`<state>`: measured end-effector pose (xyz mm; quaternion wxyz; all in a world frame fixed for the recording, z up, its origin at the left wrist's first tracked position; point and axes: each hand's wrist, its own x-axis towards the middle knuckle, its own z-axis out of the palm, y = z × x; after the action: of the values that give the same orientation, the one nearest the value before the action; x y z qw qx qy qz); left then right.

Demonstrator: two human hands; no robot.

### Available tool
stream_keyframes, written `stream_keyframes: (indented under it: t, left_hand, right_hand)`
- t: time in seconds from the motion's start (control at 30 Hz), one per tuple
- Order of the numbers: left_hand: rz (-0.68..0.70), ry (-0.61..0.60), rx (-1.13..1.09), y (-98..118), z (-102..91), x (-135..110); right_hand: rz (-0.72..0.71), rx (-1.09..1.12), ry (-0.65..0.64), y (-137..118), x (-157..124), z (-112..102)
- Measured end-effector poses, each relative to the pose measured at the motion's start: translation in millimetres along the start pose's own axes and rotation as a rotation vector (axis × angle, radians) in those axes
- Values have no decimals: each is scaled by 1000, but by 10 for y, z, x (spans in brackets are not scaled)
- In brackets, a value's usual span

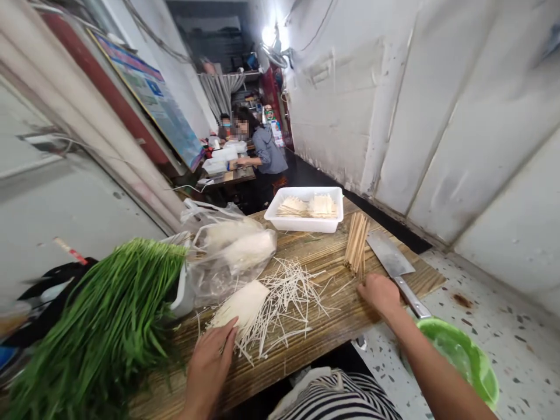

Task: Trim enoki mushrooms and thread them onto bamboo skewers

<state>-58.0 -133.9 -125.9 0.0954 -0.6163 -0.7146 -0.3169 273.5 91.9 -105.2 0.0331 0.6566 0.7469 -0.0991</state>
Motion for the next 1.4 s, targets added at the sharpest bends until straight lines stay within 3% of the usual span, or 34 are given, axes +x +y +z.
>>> stream_keyframes:
  t: [0.2,0.3,0.47,0.67,0.77,0.93,1.17,1.4]
  left_hand:
    - [-106,-227,194,80,31,574]
    - [-221,-429,301,190,122,839]
    - [-274,-550,334,230,272,1019]
    - [-324,-591,392,229,324,1057]
    - [-338,-587,404,255,335,1059]
    - [-364,-590,385,274,356,1069]
    - [-438,-564,333,286,365,1105]
    - [-482,-715,43,-71,355,1338]
  right_hand:
    - [4,83,-62,51,57,13]
    - [-11,200,-97,71,17,40]
    - [1,487,-160,105,-246,57]
    - [26,890,-227,76,-804,49]
    - [-45,1036,-189,22,-995,56]
    - [-278,989,-119,-101,-1063,99]
    - [-362,1050,-213,-278,-1013,273]
    - [-488,897,-206,-377,-1054,261]
